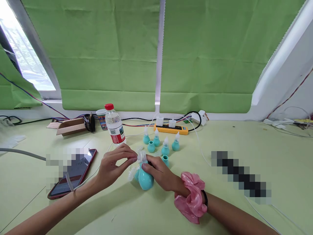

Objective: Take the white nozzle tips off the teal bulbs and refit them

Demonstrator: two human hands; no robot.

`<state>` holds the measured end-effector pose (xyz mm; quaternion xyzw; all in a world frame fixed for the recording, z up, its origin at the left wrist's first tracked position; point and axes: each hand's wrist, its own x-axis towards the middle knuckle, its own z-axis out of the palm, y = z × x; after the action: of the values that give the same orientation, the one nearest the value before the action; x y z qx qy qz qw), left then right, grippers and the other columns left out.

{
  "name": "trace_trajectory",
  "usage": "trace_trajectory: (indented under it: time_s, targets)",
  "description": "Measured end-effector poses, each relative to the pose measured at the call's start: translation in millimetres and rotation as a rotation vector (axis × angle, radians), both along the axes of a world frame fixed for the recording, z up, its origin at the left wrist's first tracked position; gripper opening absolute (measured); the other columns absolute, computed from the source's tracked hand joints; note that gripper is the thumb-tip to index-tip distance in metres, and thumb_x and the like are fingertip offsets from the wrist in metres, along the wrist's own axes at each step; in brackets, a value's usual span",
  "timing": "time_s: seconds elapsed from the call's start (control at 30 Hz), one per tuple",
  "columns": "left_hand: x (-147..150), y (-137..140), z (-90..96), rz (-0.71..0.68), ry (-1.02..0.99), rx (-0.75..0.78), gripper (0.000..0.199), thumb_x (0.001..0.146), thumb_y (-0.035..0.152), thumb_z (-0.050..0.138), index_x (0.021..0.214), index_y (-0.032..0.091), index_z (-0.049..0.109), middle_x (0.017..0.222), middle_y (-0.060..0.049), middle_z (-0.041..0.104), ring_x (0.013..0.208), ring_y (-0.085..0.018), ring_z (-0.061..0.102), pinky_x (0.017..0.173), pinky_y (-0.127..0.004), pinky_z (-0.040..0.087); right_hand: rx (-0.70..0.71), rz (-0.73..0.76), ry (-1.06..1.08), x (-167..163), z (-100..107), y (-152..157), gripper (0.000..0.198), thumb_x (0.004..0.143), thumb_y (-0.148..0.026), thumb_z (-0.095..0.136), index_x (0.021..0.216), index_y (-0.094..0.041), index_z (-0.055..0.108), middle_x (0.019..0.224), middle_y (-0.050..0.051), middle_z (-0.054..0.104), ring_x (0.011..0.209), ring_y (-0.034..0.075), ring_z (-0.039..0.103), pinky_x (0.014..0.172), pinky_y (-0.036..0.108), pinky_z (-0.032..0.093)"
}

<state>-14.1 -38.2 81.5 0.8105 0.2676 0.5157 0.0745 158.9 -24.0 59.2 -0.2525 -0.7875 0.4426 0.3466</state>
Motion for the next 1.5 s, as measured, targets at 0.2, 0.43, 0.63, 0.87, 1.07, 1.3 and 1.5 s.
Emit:
trace_trajectory:
  time_s: [0.2, 0.43, 0.63, 0.87, 1.07, 1.3, 1.5]
  targets:
    - [-2.2, -3.7, 3.9, 0.116, 0.279, 0.305, 0.011, 0.074, 0.002, 0.051, 0.079, 0.012, 0.055, 0.071, -0.007, 0.060, 0.067, -0.015, 0.045, 0.058, -0.030, 0.045, 0.056, 0.018, -0.035, 0.6, 1.8, -3.7, 0.029, 0.085, -0.040, 0.035, 0.066, -0.017, 0.037, 0.062, -0.003, 0.032, 0.057, 0.010, 0.029, 0.053, 0.022, 0.028]
    - [-3.6, -0.5, -11.8, 0.190, 0.368, 0.426, 0.013, 0.074, 0.003, 0.049, 0.083, 0.012, 0.051, 0.074, -0.008, 0.059, 0.071, -0.016, 0.046, 0.060, -0.030, 0.045, -0.130, -0.275, 0.123, -4.9, -10.5, -0.8, 0.031, 0.081, -0.045, 0.036, 0.068, -0.017, 0.039, 0.064, -0.001, 0.037, 0.061, 0.012, 0.036, 0.056, 0.024, 0.035]
    - [-11.4, 15.1, -21.3, 0.198, 0.376, 0.028, 0.014, 0.075, 0.010, 0.046, 0.073, 0.014, 0.059, 0.067, -0.006, 0.060, 0.067, -0.016, 0.050, 0.057, -0.026, 0.044, -0.117, -0.297, 0.175, 4.8, -3.3, 7.0, 0.034, 0.077, -0.049, 0.042, 0.065, -0.017, 0.041, 0.060, -0.002, 0.036, 0.055, 0.010, 0.035, 0.049, 0.022, 0.034]
    - [-21.4, 39.3, -47.6, 0.200, 0.469, -0.447, 0.023, 0.067, 0.007, 0.045, 0.070, 0.014, 0.067, 0.062, -0.005, 0.063, 0.051, -0.013, 0.054, 0.050, -0.023, 0.042, -0.108, -0.132, 0.034, -1.6, 1.1, -0.1, 0.032, 0.081, -0.046, 0.041, 0.077, -0.016, 0.049, 0.065, 0.000, 0.047, 0.062, 0.013, 0.045, 0.056, 0.023, 0.038]
    - [-14.5, 17.2, -17.6, 0.115, -0.004, -0.660, 0.033, 0.083, 0.031, 0.032, 0.086, 0.012, 0.058, 0.061, -0.004, 0.059, 0.053, -0.012, 0.053, 0.047, -0.021, 0.040, 0.091, -0.212, -0.216, -5.2, 0.3, -8.9, 0.023, 0.082, -0.034, 0.044, 0.068, -0.016, 0.047, 0.061, -0.003, 0.043, 0.056, 0.010, 0.039, 0.052, 0.020, 0.032]
    - [3.8, -12.4, -1.0, -0.021, 0.310, -0.754, 0.049, 0.084, 0.043, 0.030, 0.043, 0.016, 0.032, 0.037, 0.005, 0.030, 0.037, -0.006, 0.027, 0.038, -0.020, 0.024, 0.199, -0.061, -0.290, -9.9, 2.1, -29.5, 0.011, 0.081, -0.026, 0.045, 0.079, -0.016, 0.051, 0.067, -0.001, 0.051, 0.059, 0.011, 0.044, 0.056, 0.021, 0.034]
    - [3.2, -6.4, -5.5, -0.279, -0.001, -1.131, 0.054, 0.077, 0.058, 0.031, 0.043, 0.017, 0.036, 0.033, 0.006, 0.030, 0.031, -0.005, 0.027, 0.033, -0.020, 0.021, 0.306, 0.084, -0.231, -7.9, 10.6, -35.2, 0.022, 0.087, -0.030, 0.034, 0.084, -0.017, 0.052, 0.067, 0.000, 0.051, 0.059, 0.011, 0.044, 0.056, 0.021, 0.036]
